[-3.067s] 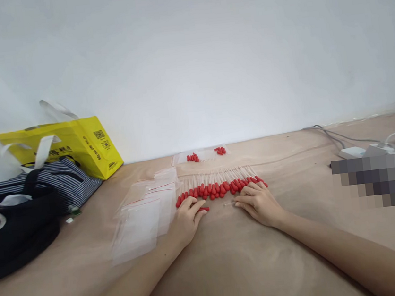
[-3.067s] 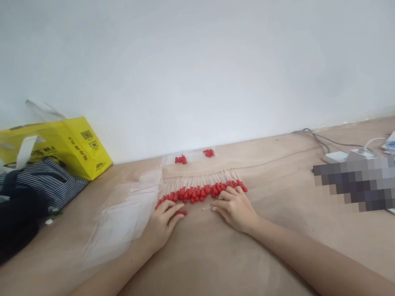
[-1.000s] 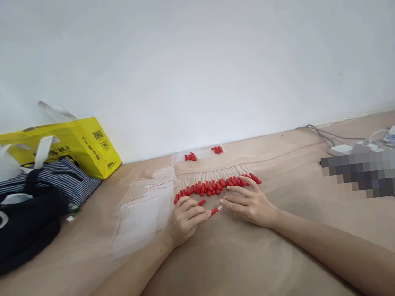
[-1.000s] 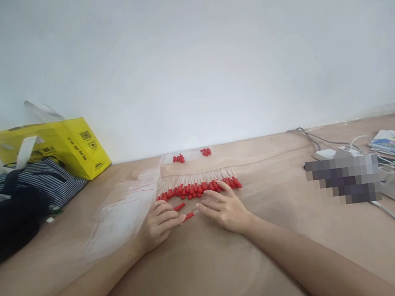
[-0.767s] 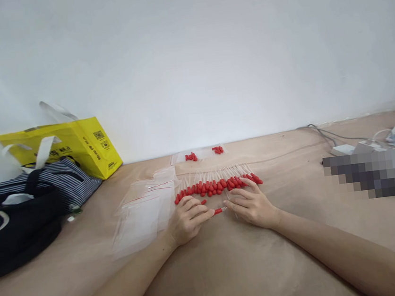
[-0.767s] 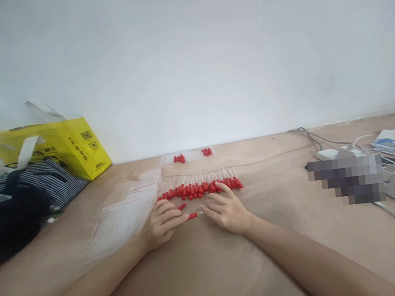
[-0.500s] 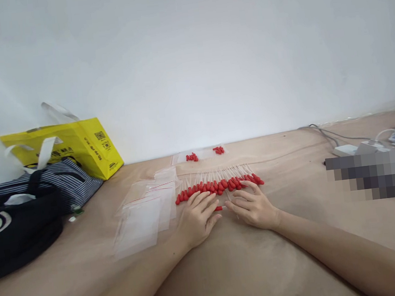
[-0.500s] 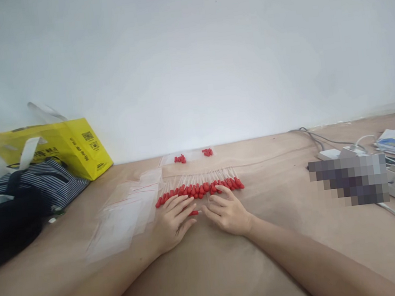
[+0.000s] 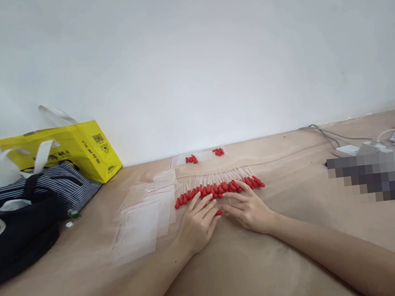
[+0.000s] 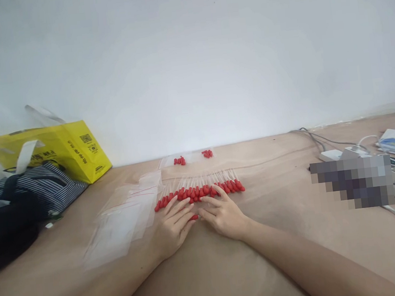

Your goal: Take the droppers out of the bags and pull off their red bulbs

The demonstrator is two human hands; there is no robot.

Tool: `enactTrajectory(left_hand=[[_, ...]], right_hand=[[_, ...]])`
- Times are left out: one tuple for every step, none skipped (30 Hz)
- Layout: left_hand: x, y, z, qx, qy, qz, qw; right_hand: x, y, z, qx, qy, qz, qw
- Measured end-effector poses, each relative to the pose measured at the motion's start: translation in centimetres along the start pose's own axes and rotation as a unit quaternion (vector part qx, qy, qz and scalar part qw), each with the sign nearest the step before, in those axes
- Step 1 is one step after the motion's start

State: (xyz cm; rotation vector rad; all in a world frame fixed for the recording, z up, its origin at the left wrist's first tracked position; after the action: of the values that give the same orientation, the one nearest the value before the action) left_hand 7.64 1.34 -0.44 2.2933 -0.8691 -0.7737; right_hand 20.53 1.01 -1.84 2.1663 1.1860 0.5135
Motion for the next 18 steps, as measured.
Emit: enactTrajectory(left_hand=[[-0.02, -0.07, -0.01, -0.001, -0.001, -0.002, 1.000], [-0.04, -0.13, -0.02, -0.002, -0.003, -0.004, 1.000], [-0.03, -0.18, -0.04, -0.002, -0.005, -0.006, 1.000], [-0.02, -0.22, -0.06, -0.001, -0.006, -0.007, 1.000], [0.00, -0.21, -0.10, 0.002, -0.006, -0.007, 1.000], [0.02, -0.17, -0.13, 0.006, -0.005, -0.006, 1.000], [0.06, -0.13, -0.17, 0.009, -0.005, -0.004, 1.000], [0.11, -0.08, -0.20, 0.012, -0.007, -0.002, 1.000], [0.17, -0.03, -0.22, 0.013, -0.009, -0.002, 1.000], [0.24, 0.02, -0.23, 0.014, -0.013, -0.003, 1.000], [0.32, 0.06, -0.22, 0.015, -0.018, -0.005, 1.000], [0.38, 0.12, -0.19, 0.016, -0.023, -0.007, 1.000], [0.42, 0.18, -0.15, 0.017, -0.026, -0.008, 0.999], [0.45, 0.24, -0.11, 0.019, -0.028, -0.009, 0.999], [0.46, 0.29, -0.06, 0.019, -0.030, -0.010, 0.999], [0.46, 0.33, -0.01, 0.018, -0.032, -0.009, 0.999], [0.45, 0.35, 0.02, 0.015, -0.033, -0.009, 0.999], [0.43, 0.37, 0.05, 0.011, -0.034, -0.009, 0.999]], right_hand=[[0.01, -0.02, 0.00, 0.001, -0.002, -0.003, 1.000], [0.03, -0.01, 0.02, 0.004, -0.004, -0.006, 1.000], [0.04, -0.02, 0.05, 0.005, -0.006, -0.008, 1.000], [0.04, -0.03, 0.09, 0.006, -0.006, -0.009, 1.000], [0.03, -0.04, 0.13, 0.005, -0.004, -0.011, 1.000], [0.01, -0.07, 0.17, 0.004, 0.000, -0.012, 1.000], [-0.02, -0.08, 0.21, 0.004, 0.004, -0.013, 1.000], [-0.04, -0.09, 0.24, 0.002, 0.008, -0.014, 1.000], [-0.06, -0.09, 0.27, 0.000, 0.012, -0.016, 1.000], [-0.07, -0.07, 0.29, -0.001, 0.015, -0.018, 1.000], [-0.09, -0.02, 0.30, 0.000, 0.019, -0.020, 1.000], [-0.13, 0.06, 0.31, 0.001, 0.023, -0.021, 1.000], [-0.18, 0.16, 0.32, 0.004, 0.028, -0.022, 0.999], [-0.24, 0.27, 0.34, 0.007, 0.033, -0.022, 0.999], [-0.29, 0.38, 0.36, 0.009, 0.038, -0.022, 0.999], [-0.34, 0.45, 0.37, 0.008, 0.041, -0.022, 0.999], [-0.38, 0.51, 0.40, 0.006, 0.044, -0.021, 0.999], [-0.39, 0.55, 0.42, 0.003, 0.046, -0.020, 0.999]])
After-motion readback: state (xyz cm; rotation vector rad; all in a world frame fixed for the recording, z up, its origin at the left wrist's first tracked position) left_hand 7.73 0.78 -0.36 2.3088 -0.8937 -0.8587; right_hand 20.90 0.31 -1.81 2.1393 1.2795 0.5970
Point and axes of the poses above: each hand's wrist, its own z-axis away from the middle knuckle, its own y-axis out of the back of the hand, x = y × z, the point moved 5 cm from there along -z, towards the middle knuckle, and after that the axes turned 13 degrees about -z, right-handed, at the moved point
